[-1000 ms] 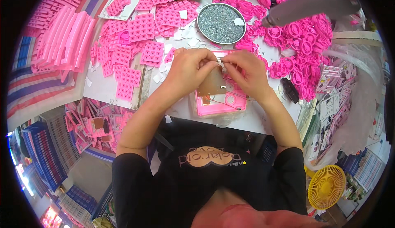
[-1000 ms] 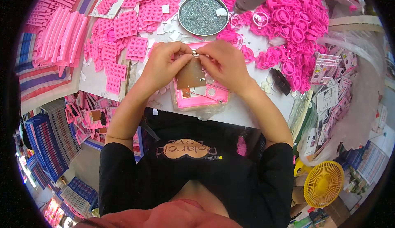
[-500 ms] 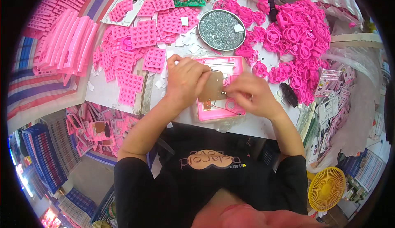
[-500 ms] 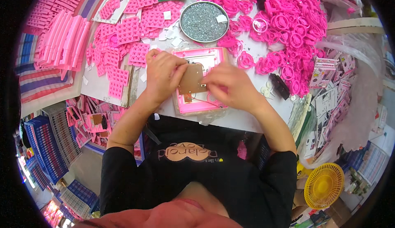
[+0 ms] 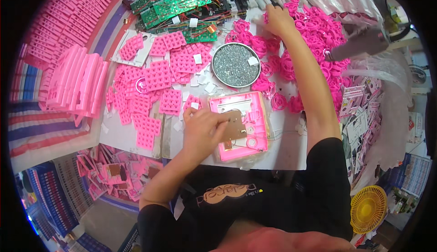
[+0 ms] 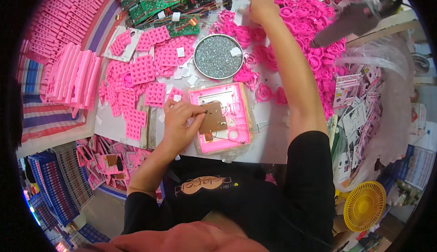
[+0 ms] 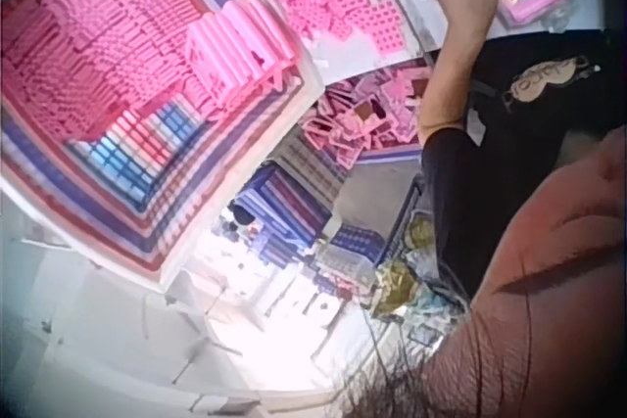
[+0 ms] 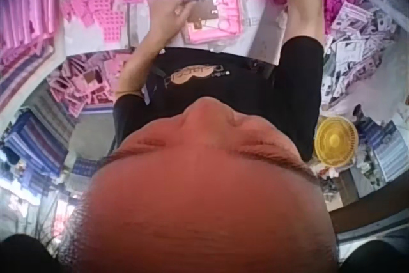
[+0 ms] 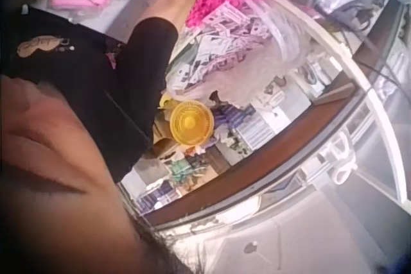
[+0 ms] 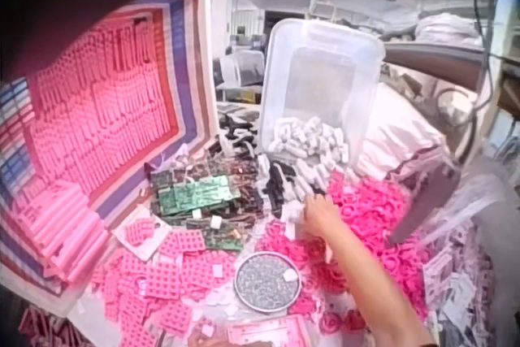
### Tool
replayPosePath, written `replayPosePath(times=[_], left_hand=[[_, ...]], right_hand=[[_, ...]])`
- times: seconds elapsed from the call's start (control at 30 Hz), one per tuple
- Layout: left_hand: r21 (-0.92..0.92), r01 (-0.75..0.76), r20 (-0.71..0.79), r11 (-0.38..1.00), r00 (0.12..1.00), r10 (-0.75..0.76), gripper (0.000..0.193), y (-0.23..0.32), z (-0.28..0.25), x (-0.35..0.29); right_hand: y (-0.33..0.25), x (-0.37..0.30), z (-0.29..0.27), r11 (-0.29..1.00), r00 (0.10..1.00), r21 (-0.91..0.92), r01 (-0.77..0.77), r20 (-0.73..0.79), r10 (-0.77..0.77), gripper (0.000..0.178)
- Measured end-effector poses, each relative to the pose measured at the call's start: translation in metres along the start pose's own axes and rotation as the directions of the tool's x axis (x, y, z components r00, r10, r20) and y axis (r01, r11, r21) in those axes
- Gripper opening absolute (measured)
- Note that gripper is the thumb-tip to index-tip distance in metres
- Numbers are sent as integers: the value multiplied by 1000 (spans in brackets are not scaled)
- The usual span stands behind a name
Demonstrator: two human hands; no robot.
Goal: Assembling the internal components and outer casing of pink toy calculators using a glue gun.
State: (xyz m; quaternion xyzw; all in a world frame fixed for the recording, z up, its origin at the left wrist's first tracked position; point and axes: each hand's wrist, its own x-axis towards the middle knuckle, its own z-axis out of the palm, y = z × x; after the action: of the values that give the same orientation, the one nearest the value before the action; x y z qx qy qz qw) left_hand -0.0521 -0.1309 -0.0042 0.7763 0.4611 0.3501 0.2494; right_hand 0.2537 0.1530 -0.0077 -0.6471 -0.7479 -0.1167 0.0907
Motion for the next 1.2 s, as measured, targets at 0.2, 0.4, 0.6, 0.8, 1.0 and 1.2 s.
replayPosePath(times=[0.2,0.4,0.6,0.8,1.0,1.2], left_hand=[[98,-9,-6,995,1000,10,7,-7,0,-10],[117,-12,-44,993,999,17,7,-9,3,-6],[57,-22,-98,998,995,28,7,-6,5,1],[-12,23,-185,1000,983,-25,7,-14,6,-7],[-187,95,-103,978,988,-115,7,-17,9,-1],[-160,-22,-36,987,999,16,8,-18,3,9]], right_hand=[[10,-1,-19,989,933,-122,-84,339,121,40],[-23,2,-18,997,995,-76,-9,99,17,46],[-21,10,-1,996,992,86,-36,121,26,57],[-84,-97,-97,503,993,856,117,-116,-34,51],[-108,-248,-106,-30,861,864,-503,497,-103,47],[-111,-240,-132,681,945,733,10,215,-245,47]])
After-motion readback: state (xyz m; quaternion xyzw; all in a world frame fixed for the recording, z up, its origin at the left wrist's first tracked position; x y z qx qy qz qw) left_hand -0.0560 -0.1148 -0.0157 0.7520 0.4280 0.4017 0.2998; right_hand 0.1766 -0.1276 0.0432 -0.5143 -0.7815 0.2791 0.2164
